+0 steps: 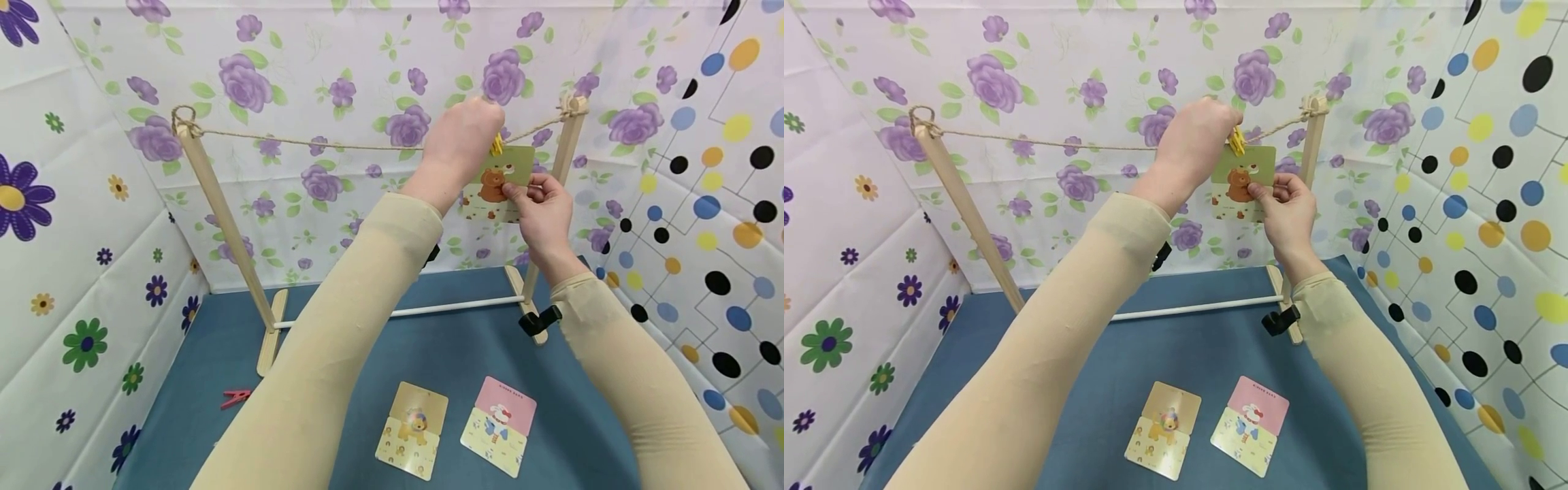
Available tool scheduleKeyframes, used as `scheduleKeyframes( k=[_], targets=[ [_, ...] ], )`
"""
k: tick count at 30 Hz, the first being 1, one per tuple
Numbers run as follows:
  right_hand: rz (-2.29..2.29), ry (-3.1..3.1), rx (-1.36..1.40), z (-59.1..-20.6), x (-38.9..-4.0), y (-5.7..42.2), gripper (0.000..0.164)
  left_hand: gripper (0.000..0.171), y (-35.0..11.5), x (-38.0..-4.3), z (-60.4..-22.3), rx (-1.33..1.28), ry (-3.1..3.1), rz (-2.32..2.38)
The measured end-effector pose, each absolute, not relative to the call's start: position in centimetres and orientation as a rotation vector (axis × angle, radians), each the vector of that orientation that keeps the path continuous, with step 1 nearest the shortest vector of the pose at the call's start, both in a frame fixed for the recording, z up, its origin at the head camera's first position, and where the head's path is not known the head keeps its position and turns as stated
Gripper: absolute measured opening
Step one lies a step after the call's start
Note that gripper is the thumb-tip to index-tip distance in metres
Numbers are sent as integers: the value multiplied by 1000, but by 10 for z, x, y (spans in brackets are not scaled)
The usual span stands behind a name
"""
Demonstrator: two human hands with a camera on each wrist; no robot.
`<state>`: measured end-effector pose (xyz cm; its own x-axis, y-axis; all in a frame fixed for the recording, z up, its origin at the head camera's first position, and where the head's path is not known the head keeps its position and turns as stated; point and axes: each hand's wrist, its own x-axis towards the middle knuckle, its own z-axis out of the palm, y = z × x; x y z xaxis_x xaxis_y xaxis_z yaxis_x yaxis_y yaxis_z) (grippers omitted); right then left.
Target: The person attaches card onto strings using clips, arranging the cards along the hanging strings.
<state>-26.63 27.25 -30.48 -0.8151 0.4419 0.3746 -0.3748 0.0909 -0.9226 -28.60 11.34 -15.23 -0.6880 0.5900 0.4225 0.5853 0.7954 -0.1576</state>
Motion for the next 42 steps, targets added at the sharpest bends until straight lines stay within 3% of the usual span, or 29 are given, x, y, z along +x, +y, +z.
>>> scheduleKeyframes(
  k=[27, 37, 42],
  targets=[
    [1805, -1704, -59, -308, -271, 271, 17, 28, 108, -286, -157, -958, -2525, 25],
    [1742, -1778, -43, -314, -269, 275, 27, 51, 107, -289, -160, -974, -2614, -52],
    [1748, -1790, -31, -324, -266, 279, 34, 54, 103, -291, -165, -953, -2590, -85]
  ],
)
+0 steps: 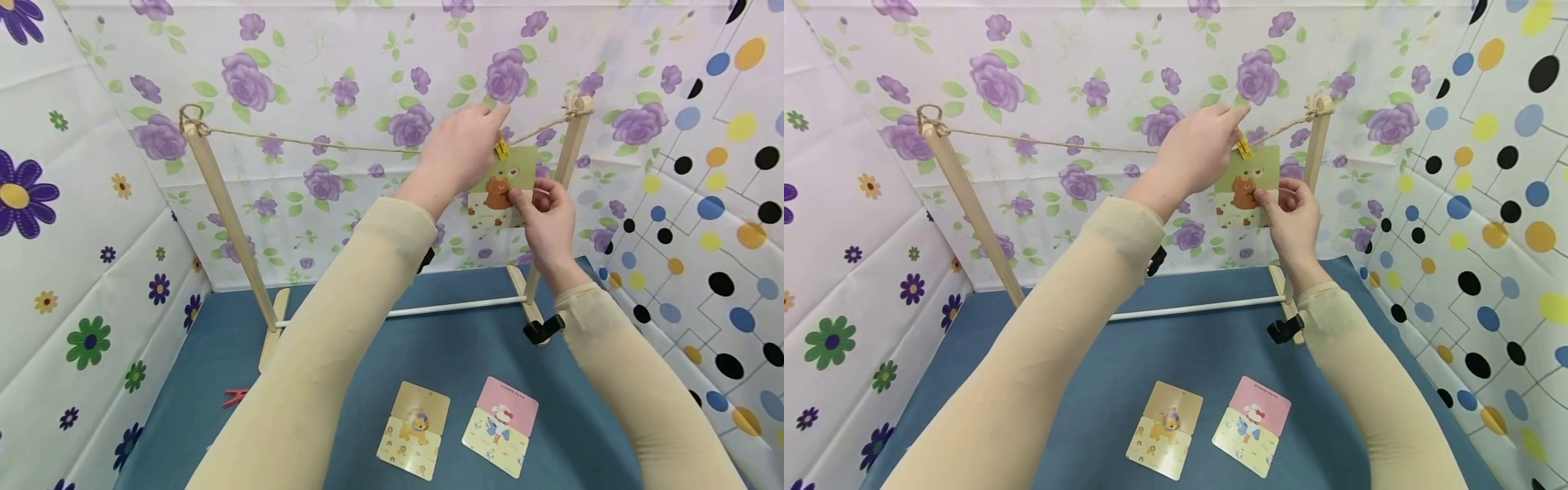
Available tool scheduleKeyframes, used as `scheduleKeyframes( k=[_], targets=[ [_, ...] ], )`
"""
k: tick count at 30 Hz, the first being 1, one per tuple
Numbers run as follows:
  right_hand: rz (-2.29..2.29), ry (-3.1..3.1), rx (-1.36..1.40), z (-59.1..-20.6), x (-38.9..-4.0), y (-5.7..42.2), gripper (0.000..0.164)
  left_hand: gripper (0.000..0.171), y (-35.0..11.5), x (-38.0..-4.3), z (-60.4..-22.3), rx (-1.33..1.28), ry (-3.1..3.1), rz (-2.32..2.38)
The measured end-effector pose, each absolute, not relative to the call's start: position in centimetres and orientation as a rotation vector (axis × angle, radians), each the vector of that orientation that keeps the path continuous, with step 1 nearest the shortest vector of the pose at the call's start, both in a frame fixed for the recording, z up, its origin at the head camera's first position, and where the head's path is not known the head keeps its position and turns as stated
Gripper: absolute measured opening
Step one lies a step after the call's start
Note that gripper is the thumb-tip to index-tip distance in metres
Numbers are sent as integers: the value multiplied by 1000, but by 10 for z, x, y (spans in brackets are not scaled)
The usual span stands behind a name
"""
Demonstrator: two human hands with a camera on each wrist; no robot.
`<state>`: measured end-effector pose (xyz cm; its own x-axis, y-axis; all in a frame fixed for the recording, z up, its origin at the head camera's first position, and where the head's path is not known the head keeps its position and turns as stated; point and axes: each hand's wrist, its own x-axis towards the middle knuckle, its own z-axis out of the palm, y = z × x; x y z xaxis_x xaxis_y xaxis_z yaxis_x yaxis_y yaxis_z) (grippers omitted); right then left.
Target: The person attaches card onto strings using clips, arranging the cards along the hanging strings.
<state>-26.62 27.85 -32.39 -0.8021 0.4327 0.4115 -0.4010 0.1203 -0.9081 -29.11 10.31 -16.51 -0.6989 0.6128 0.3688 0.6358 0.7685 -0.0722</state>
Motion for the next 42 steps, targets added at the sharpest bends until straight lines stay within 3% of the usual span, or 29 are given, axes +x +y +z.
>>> scheduleKeyframes(
  k=[14, 35, 42],
  targets=[
    [1794, -1738, -90, -348, -258, 286, 32, 65, 90, -297, -176, -899, -2570, -27],
    [1781, -1755, -88, -361, -253, 288, 19, 66, 82, -298, -186, -854, -2533, -52],
    [1759, -1829, -113, -364, -250, 288, 22, 64, 78, -300, -191, -849, -2512, -76]
  ],
)
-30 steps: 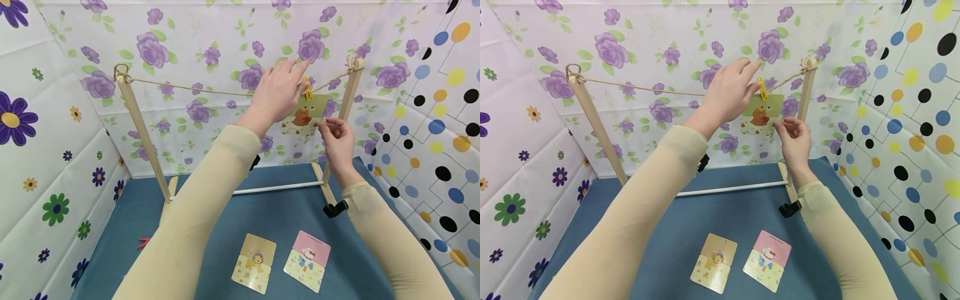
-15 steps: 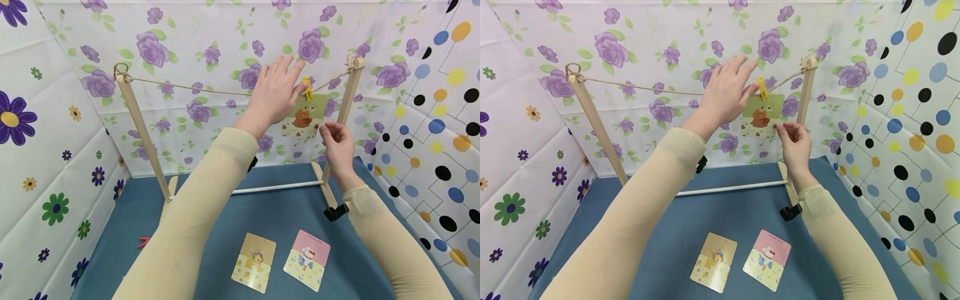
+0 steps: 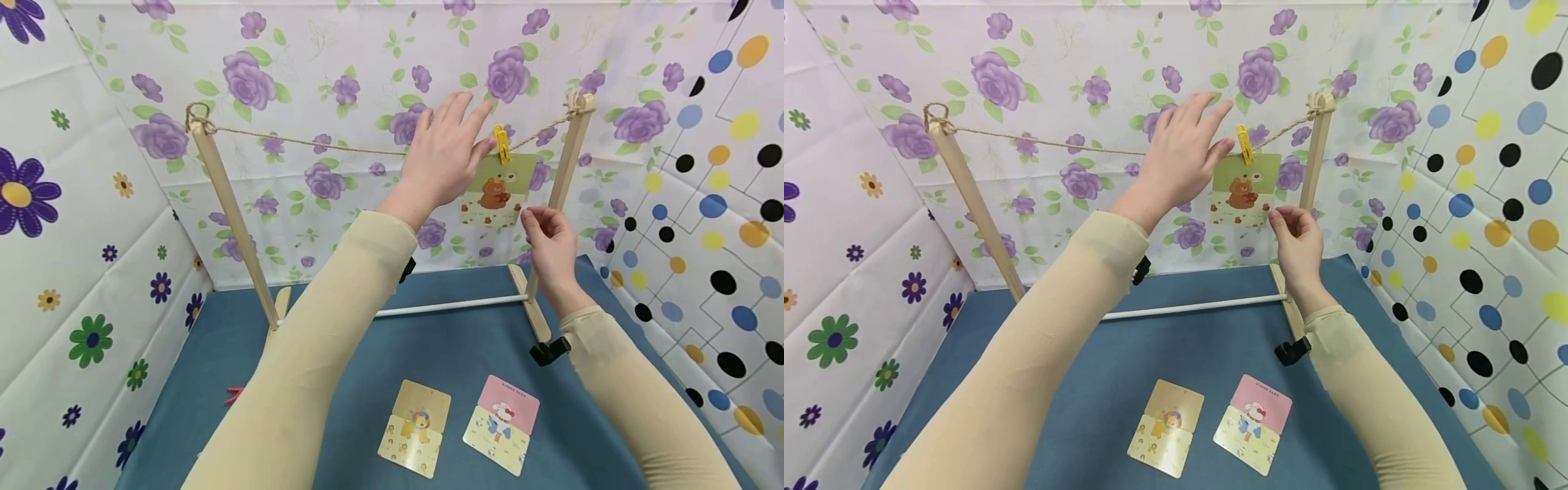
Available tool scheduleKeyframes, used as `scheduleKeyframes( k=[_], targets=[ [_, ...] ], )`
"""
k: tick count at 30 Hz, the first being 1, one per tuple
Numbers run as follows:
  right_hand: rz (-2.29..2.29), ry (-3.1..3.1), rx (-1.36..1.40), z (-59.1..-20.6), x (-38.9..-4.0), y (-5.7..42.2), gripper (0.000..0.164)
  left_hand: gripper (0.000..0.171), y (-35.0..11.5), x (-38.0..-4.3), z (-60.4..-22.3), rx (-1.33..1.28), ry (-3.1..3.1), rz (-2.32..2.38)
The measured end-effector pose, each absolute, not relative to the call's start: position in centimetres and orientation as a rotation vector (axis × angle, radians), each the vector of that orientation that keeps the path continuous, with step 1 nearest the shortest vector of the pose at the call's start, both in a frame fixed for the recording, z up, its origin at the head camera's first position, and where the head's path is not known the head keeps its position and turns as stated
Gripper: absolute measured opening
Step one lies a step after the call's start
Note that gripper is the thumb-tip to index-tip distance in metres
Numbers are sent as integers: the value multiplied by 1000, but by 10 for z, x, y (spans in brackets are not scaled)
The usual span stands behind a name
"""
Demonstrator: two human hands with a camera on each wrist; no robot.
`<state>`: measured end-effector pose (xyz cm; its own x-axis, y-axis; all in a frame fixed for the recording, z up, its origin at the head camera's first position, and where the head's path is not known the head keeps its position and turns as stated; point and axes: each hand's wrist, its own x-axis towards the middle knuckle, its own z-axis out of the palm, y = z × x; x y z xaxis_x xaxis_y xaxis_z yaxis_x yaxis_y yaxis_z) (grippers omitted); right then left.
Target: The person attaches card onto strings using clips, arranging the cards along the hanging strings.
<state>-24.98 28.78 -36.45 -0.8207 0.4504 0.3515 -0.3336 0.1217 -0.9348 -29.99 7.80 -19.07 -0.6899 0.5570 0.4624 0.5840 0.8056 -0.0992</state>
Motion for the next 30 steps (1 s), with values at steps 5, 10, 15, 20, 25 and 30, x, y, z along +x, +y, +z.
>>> scheduleKeyframes(
  k=[5, 10, 15, 20, 25, 30],
  targets=[
    [1767, -1867, -126, -368, -247, 288, 23, 64, 73, -299, -194, -851, -2482, -97],
    [1784, -1893, -152, -372, -245, 288, 23, 63, 68, -298, -199, -859, -2449, -100],
    [1778, -1938, -177, -378, -244, 290, 25, 63, 63, -298, -203, -864, -2432, -78],
    [1781, -1988, -193, -384, -244, 292, 29, 63, 59, -298, -209, -886, -2409, -68],
    [1744, -2117, -186, -390, -239, 292, 41, 63, 54, -298, -217, -903, -2380, -81],
    [1690, -2293, -156, -401, -231, 293, 53, 64, 47, -295, -228, -961, -2341, -29]
  ],
)
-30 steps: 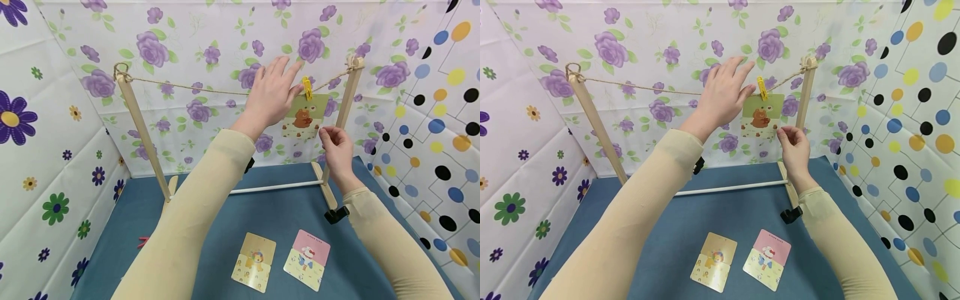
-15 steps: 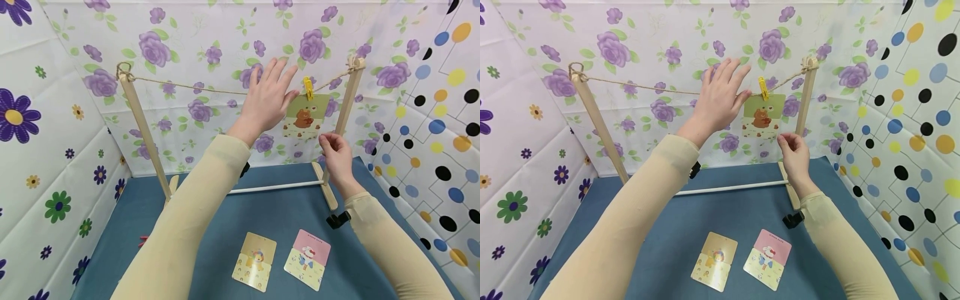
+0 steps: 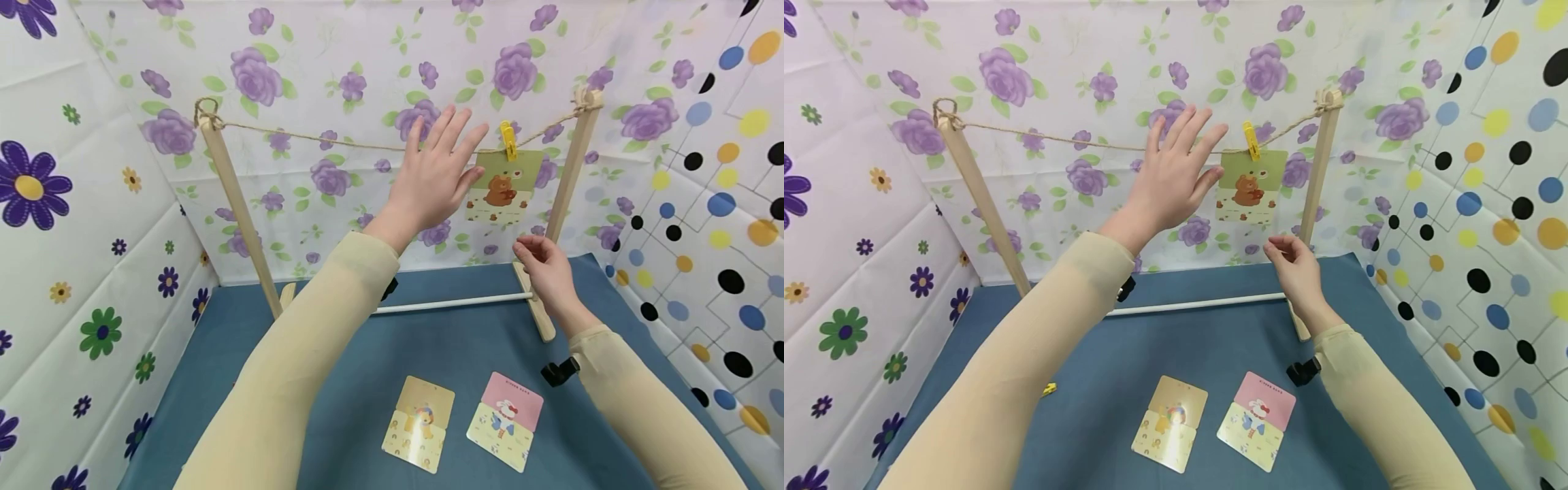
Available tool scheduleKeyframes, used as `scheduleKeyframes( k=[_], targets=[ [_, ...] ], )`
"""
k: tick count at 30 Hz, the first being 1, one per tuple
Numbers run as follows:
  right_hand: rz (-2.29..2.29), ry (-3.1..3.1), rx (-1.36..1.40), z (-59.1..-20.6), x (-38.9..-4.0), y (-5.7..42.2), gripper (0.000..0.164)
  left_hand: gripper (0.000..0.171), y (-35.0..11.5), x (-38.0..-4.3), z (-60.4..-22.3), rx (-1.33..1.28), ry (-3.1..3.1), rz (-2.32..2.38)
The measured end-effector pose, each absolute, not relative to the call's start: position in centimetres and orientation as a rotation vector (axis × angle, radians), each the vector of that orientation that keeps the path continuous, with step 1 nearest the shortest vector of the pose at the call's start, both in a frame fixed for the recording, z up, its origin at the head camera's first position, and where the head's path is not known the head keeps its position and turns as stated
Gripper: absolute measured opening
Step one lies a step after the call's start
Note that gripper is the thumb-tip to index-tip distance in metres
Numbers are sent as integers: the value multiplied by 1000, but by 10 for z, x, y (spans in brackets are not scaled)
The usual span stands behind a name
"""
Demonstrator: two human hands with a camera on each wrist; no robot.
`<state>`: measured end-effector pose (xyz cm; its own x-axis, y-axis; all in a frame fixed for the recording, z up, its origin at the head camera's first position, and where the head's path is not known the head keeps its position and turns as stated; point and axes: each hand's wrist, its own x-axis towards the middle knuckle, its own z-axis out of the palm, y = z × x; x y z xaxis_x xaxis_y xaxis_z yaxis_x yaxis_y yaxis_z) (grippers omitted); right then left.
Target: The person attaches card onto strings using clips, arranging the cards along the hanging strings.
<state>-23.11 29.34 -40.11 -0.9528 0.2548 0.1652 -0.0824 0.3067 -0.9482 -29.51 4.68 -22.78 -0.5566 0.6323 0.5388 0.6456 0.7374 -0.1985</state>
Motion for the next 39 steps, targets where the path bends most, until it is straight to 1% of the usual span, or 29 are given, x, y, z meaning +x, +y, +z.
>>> scheduleKeyframes(
  k=[8, 14, 24, 39],
  targets=[
    [1640, -2515, -110, -421, -220, 296, 60, 62, 34, -291, -254, -1036, -2261, -25],
    [1597, -2650, -55, -435, -211, 301, 68, 62, 24, -286, -268, -1086, -2198, -12],
    [1380, -2877, 1, -462, -202, 304, 68, 61, 0, -277, -289, -1113, -2195, -126],
    [1226, -3002, 159, -488, -182, 302, 70, 60, -50, -263, -349, -1158, -2176, -381]
  ],
)
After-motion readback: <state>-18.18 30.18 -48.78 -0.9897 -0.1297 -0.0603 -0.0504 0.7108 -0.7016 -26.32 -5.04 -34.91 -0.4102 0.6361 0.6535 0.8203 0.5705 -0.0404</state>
